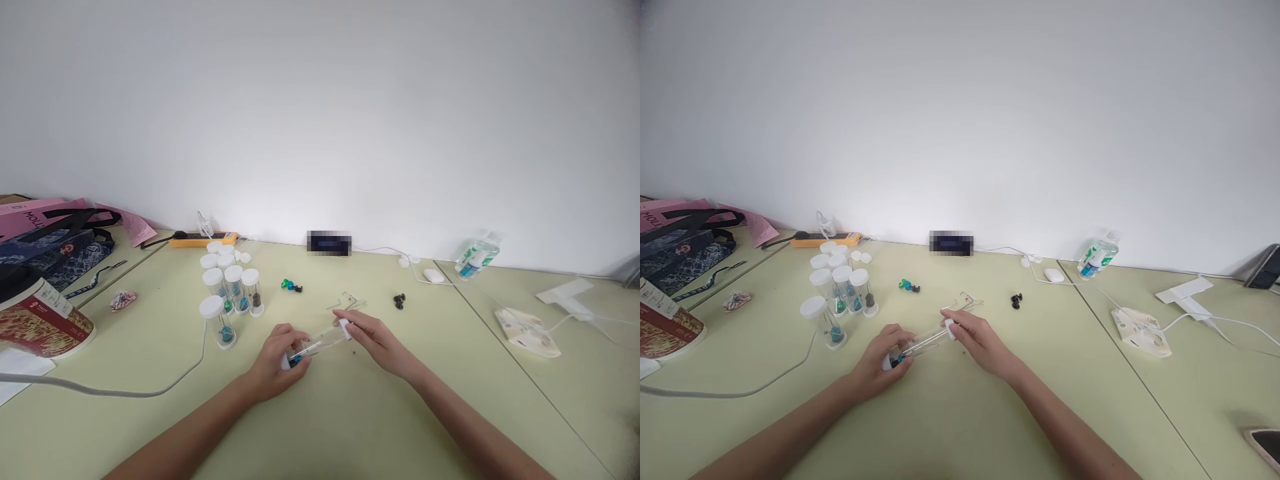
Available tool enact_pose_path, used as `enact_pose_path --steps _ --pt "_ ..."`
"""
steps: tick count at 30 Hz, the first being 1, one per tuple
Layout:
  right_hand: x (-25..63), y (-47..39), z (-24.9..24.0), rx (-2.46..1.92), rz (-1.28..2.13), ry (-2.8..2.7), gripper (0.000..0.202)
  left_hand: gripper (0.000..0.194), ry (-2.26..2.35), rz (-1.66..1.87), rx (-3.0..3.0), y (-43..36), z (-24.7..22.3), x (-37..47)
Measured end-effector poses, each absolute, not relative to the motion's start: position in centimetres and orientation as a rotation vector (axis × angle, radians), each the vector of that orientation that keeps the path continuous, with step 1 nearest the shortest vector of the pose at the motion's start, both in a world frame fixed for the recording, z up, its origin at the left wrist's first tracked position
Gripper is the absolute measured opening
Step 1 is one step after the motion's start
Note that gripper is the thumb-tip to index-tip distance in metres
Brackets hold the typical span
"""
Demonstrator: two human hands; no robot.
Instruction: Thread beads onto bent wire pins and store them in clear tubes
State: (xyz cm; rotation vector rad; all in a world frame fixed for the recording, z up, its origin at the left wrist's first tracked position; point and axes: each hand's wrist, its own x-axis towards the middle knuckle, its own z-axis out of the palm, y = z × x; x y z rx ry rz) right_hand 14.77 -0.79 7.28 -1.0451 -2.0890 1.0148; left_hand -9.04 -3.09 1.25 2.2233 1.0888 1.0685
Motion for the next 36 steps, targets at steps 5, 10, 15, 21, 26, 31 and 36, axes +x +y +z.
enact_pose_path --steps 5,10,15,21,26,31,36 --pt "14.8 -0.8 6.9 -1.024 0.99 -2.122 0.038 0.022 1.097 1.055 2.221 -3.1 1.3 -9.1" --pt "14.6 -1.0 6.4 -0.97 0.931 -2.145 0.038 0.021 1.061 1.061 2.233 -3.1 1.2 -9.2" --pt "14.3 -1.1 6.0 -0.955 0.846 -2.173 0.038 0.021 1.021 1.057 2.247 -3.1 1.2 -9.3" --pt "12.7 -1.4 5.5 -0.845 0.615 -2.182 0.043 0.02 1.037 1.032 2.289 -3.1 0.9 -9.3" --pt "10.2 -1.9 7.5 -0.69 0.445 -2.305 0.048 0.014 1.117 1.006 2.294 -3.2 0.5 -9.2" --pt "7.7 -1.3 10.0 -0.552 0.384 -2.354 0.033 0.02 1.133 1.18 2.145 -2.9 -0.1 -9.2" --pt "5.5 0.8 8.8 -0.456 0.283 -2.264 0.025 0.023 1.283 1.396 1.976 -2.3 -0.8 -9.4"
